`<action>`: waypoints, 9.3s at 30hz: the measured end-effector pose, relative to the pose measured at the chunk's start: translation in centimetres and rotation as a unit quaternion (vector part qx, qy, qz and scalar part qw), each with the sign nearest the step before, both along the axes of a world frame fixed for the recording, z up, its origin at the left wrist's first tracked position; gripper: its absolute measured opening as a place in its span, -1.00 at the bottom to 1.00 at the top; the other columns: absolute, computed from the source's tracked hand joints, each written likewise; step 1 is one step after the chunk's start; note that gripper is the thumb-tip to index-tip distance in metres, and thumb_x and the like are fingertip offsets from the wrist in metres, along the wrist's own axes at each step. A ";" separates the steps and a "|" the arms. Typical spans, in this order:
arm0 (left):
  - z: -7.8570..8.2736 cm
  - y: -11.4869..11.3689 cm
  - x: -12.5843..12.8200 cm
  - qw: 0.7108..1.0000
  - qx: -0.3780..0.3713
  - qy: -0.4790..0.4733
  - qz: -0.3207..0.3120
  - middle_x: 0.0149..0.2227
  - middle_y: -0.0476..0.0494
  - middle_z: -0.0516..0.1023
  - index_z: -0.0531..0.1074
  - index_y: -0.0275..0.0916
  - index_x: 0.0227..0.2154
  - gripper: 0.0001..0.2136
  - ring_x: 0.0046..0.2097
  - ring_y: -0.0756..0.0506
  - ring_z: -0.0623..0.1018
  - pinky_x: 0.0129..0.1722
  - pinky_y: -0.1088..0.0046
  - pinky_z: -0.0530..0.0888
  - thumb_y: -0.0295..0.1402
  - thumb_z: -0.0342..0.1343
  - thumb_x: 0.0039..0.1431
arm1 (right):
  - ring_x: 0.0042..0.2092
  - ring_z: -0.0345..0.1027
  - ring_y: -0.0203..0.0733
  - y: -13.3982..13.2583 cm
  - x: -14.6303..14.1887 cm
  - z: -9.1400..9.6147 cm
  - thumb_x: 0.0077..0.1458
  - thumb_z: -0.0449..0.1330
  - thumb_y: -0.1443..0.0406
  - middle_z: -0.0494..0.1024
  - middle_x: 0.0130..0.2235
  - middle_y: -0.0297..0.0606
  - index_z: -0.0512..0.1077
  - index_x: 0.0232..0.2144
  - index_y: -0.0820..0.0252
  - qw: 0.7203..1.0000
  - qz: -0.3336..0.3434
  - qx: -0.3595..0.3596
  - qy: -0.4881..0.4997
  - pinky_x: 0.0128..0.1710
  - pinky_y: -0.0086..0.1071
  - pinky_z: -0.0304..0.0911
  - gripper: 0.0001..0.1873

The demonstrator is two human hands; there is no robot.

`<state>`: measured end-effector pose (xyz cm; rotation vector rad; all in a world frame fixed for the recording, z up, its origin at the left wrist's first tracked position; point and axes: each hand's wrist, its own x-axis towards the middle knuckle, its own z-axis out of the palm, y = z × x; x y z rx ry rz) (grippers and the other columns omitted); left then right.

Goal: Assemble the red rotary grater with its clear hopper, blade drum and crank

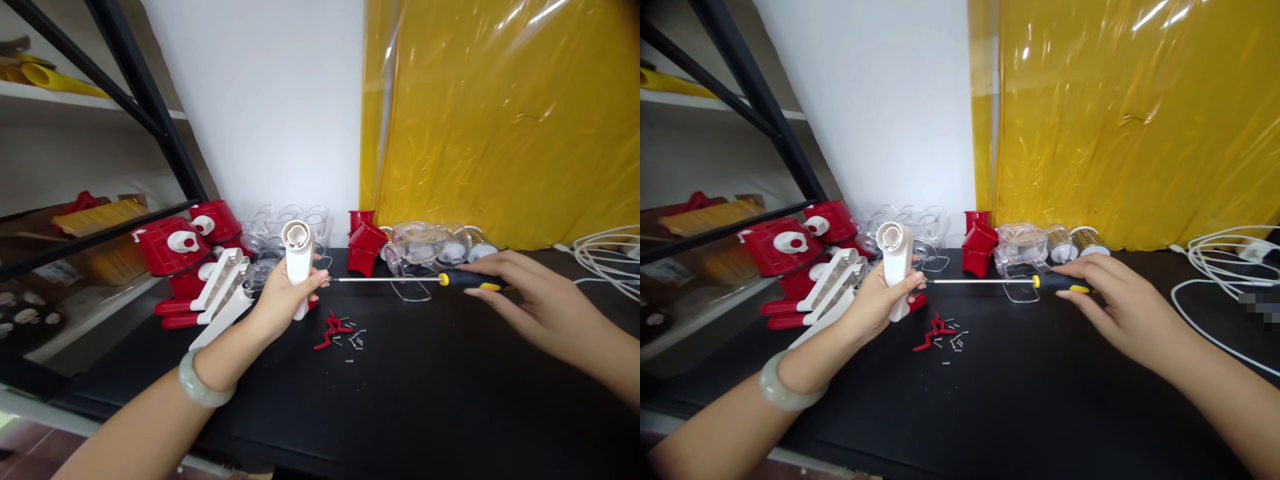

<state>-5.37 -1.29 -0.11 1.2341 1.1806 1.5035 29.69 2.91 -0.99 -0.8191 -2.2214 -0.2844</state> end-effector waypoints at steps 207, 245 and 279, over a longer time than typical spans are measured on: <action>-1.1 0.2 -1.6 0.909 0.133 0.382 0.096 -0.33 -0.10 0.58 0.31 -0.20 -0.17 -0.76 -0.44 -0.09 0.57 -0.46 0.43 0.46 -0.16 -0.01 0.24 | -0.14 0.47 -0.09 -0.6 -0.8 -0.4 0.18 0.13 0.20 0.54 -0.16 -0.18 0.40 -0.07 0.08 0.998 -0.013 0.034 0.044 -0.12 -0.25 0.35 -0.73; -0.7 0.1 -1.9 0.829 0.130 0.522 0.152 -0.38 -0.13 0.57 0.29 -0.20 -0.14 -0.78 -0.36 -0.17 0.59 -0.39 0.37 0.41 -0.18 -0.05 0.28 | -0.39 0.48 -0.15 -0.7 -1.1 -0.7 0.09 0.19 0.06 0.59 -0.32 -0.27 0.50 -0.22 0.03 0.981 -0.044 -0.125 0.143 -0.38 -0.30 0.36 -0.72; -1.3 0.9 -2.3 0.905 0.077 0.410 0.088 -0.37 -0.07 0.57 0.27 -0.19 -0.26 -0.79 -0.51 -0.08 0.56 -0.50 0.42 0.46 -0.15 -0.03 0.22 | -0.35 0.44 -0.18 -0.7 -1.3 -1.0 0.12 0.22 0.12 0.51 -0.41 -0.32 0.24 -0.01 -0.01 0.849 0.117 -0.410 0.313 -0.23 -0.28 0.35 -0.59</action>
